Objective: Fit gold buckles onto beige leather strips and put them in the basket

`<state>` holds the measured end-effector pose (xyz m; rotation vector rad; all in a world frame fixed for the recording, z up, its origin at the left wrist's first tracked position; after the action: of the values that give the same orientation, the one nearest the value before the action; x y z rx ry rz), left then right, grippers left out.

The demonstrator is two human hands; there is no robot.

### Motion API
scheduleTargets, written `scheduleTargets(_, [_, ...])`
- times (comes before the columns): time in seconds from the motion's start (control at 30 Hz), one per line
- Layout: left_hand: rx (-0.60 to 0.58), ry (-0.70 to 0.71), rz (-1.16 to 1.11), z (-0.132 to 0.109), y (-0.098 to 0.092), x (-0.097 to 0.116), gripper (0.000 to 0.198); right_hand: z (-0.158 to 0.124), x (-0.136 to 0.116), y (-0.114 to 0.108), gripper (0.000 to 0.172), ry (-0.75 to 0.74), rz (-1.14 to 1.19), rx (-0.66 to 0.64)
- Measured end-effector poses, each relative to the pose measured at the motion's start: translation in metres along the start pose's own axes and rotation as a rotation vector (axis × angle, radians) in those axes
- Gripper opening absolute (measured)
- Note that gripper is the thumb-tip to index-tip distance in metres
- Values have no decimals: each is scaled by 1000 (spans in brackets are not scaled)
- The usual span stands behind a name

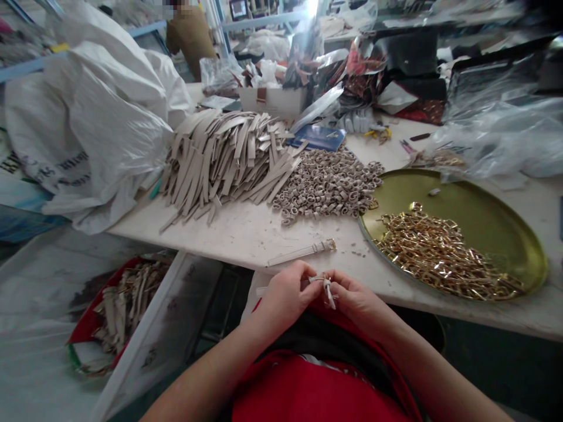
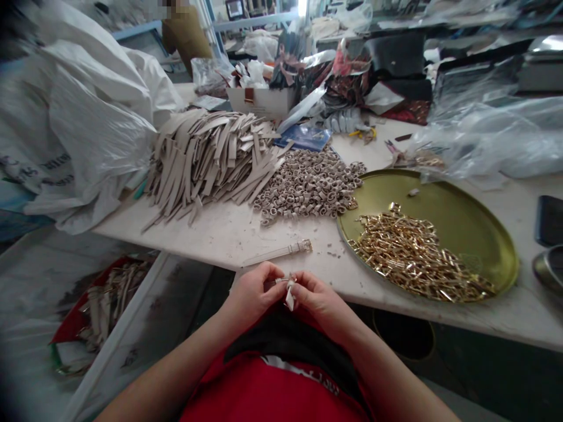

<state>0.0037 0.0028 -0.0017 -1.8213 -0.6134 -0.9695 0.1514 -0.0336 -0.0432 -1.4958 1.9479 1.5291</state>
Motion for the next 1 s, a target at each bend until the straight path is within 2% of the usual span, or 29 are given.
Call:
scheduleTargets(0.13, [-40,-1,-57,-11,-1,4,23,-8,2,1,29,28,10,-8])
scheduleTargets(0.23, [-108,-2,-309,-22,-1,5,25,-15,-1,5,31,-41,-29,23])
scheduleTargets(0.33, [-175,-13,-546,-32,1,4,26,-21,-2,8,33,-216,-229,204])
scheduleTargets(0.4, [-178,-18,-584,-35,3,2,26,-24,-2,8,30,-369,-460,373])
scheduleTargets(0.47, [-156,-17,-575,-36,6,-1,25,-27,-2,8,25,-482,-708,458])
scheduleTargets(0.5, [-152,-21,-573,-36,7,-2,25,-29,-2,8,21,-502,-819,436])
scheduleTargets(0.6, [-180,-59,-567,-37,11,-8,25,-33,-4,6,12,-465,-1051,242])
scheduleTargets(0.8, [-253,-122,-623,-41,20,-14,28,-42,-10,2,10,-450,-1252,17])
scheduleTargets(0.9, [-274,-133,-633,-40,25,-11,31,-43,-8,1,14,-437,-1221,13])
scheduleTargets(1.0, [-274,-133,-606,-36,24,-10,35,-41,-2,-1,21,-421,-1051,101])
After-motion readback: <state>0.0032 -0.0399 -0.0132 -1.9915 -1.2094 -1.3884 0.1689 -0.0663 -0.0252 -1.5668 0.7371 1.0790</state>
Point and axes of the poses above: each hand's wrist, its own z-axis towards the middle knuckle, its own y-axis out of the palm, x = y × z, the point moved 1 cm from there along z, towards the middle knuckle, and after that the axes turned 6 degrees about -z, right-handed, at the moved point
